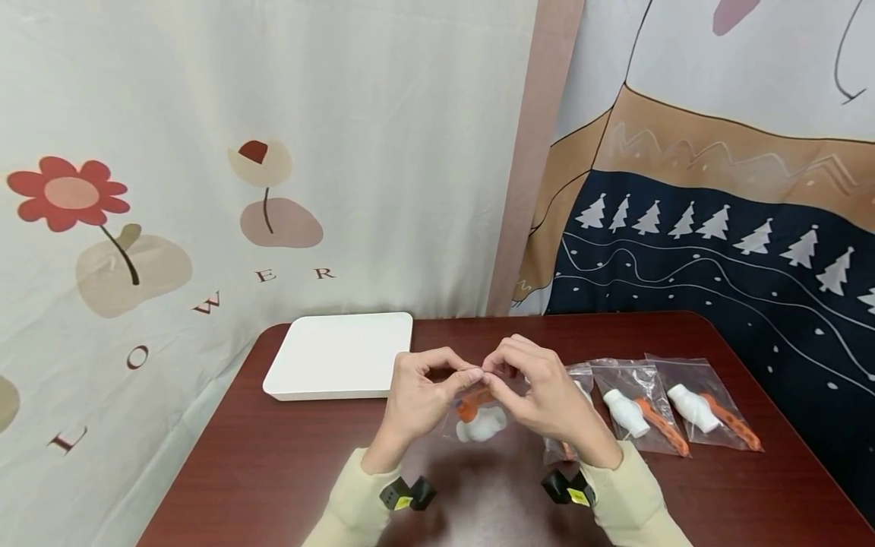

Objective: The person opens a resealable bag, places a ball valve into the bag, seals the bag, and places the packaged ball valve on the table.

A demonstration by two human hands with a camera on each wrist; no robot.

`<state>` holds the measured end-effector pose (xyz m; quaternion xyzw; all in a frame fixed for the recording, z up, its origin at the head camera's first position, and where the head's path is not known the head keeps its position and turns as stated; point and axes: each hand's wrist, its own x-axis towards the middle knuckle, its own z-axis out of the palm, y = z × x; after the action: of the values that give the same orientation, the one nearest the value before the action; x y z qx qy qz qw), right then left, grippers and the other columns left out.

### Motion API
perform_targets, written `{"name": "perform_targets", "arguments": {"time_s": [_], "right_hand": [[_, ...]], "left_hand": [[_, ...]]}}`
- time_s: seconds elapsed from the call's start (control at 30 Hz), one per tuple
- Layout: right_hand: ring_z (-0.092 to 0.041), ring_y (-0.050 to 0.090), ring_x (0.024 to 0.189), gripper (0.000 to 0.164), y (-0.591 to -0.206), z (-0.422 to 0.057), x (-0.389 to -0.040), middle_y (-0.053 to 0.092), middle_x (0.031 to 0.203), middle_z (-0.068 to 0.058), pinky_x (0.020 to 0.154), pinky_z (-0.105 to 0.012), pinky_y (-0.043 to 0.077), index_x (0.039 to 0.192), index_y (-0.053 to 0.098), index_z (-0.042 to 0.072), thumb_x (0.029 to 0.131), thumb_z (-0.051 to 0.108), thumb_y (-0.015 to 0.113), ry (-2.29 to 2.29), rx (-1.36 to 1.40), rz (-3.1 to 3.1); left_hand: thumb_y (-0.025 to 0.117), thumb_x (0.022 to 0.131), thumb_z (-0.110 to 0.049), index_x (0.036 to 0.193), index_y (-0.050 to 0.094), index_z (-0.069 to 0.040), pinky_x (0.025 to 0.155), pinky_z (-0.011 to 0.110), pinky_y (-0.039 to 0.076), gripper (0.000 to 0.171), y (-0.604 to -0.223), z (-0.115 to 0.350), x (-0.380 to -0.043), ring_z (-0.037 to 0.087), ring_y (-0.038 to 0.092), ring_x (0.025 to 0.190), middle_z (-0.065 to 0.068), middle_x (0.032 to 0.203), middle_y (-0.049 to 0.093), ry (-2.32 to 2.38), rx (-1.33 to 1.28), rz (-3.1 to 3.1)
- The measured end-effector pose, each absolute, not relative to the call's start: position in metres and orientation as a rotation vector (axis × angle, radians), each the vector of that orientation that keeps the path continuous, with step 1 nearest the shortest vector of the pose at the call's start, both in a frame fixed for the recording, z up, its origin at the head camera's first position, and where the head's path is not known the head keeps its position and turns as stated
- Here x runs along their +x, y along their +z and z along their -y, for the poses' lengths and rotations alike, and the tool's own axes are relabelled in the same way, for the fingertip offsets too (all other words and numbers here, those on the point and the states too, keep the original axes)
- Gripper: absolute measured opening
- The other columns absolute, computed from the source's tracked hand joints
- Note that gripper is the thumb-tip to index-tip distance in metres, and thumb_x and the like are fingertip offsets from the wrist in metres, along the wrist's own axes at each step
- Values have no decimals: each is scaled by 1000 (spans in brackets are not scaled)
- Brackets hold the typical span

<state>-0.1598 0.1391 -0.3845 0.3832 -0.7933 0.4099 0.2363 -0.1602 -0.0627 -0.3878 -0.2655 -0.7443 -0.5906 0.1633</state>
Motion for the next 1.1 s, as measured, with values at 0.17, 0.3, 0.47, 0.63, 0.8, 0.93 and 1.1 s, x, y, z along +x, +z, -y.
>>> {"name": "perform_targets", "arguments": {"time_s": [0.17,0.3,0.47,0.63,0.8,0.93,1.1], "right_hand": [[-5,50,78,14,-385,-140,-160,55,80,10,64,-23,46,92,67,20,91,8,74,1125,1049,2172],[-4,51,77,14,-385,-141,-161,56,81,10,64,-19,45,91,67,19,91,7,74,1115,1047,2161],[-4,51,77,14,-386,-143,-163,57,80,10,66,-15,43,90,67,18,89,6,74,1085,1049,2134],[-4,51,78,13,-385,-148,-165,58,80,10,68,-15,44,91,68,17,88,8,76,1057,1027,2146],[-3,52,79,12,-382,-153,-167,57,81,11,68,-12,43,92,68,19,90,10,75,1050,998,2204],[-3,53,78,14,-382,-156,-167,56,81,12,67,-12,45,92,67,20,91,9,74,1053,987,2221],[-3,53,78,17,-383,-160,-169,57,82,12,66,-13,46,91,66,20,90,5,73,1068,978,2215]], "left_hand": [[85,84,-13,78,80,-11,55,22,53,8,-387,64,-160,6,71,65,3,75,79,-1676,-767,2108],[84,85,-13,79,80,-10,57,23,57,7,-385,66,-160,9,74,68,6,78,79,-1720,-759,2097],[82,86,-10,82,79,-5,61,26,60,7,-383,70,-161,13,76,70,11,80,79,-1772,-735,2073],[82,85,-6,82,78,-4,60,24,58,6,-379,78,-164,19,75,67,14,78,78,-1780,-695,2040],[82,85,-5,83,78,-2,59,24,57,5,-373,87,-165,18,75,67,17,77,77,-1804,-632,2022],[81,85,-2,83,77,1,59,25,58,5,-370,93,-166,15,75,66,20,76,76,-1820,-592,1999],[80,85,1,83,76,4,61,26,59,5,-367,98,-167,13,75,68,23,76,75,-1845,-583,1970]]}}
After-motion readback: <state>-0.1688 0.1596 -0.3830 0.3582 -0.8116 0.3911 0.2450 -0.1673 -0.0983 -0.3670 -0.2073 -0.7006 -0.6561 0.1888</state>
